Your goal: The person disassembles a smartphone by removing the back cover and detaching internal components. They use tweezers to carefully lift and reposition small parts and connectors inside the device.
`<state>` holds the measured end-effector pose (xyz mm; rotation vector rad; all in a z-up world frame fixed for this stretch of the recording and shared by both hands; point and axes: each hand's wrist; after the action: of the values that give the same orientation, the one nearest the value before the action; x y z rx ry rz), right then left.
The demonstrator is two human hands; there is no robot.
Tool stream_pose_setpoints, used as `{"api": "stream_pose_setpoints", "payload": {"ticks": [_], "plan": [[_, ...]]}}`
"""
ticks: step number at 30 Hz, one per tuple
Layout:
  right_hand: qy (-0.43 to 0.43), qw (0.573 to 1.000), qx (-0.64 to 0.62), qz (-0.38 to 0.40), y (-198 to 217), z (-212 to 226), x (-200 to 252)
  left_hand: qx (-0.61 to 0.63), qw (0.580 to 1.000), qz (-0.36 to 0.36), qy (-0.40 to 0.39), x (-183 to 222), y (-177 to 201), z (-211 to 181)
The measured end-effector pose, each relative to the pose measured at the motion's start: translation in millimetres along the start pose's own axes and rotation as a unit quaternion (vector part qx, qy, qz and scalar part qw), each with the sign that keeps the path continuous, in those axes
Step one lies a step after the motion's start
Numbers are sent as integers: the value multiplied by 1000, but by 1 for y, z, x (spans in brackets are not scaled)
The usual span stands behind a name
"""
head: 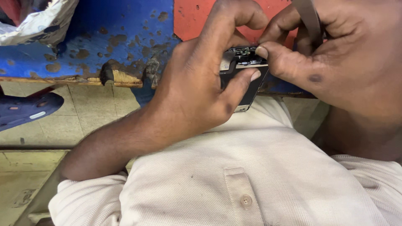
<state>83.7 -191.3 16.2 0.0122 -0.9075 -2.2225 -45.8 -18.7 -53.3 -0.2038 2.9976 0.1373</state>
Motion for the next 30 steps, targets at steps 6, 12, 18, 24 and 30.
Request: {"api": "stream_pose_setpoints", "payload": {"ticks": [6,12,18,24,30], "plan": [[12,996,88,-11,0,14,6,27,1000,1,12,0,-3,3],[32,994,100,-33,-2,21,6,6,1000,-3,-14,3,-4,6],[159,977,141,-28,3,13,13,33,999,-11,3,-4,-3,0],[-26,998,0,-59,10,-19,11,30,998,-12,47,-13,2,-6],[-94,981,-108,-130,13,-46,29,-95,995,4,-15,-38,18,-8]]}}
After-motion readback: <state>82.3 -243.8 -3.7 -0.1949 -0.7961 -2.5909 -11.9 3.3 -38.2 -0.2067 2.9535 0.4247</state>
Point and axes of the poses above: each hand's wrist, its own x-axis away from the middle knuckle, its own y-axis out of the back of the hand, z = x × y, and after that the axes turned 11 degrees about -z, right-handed
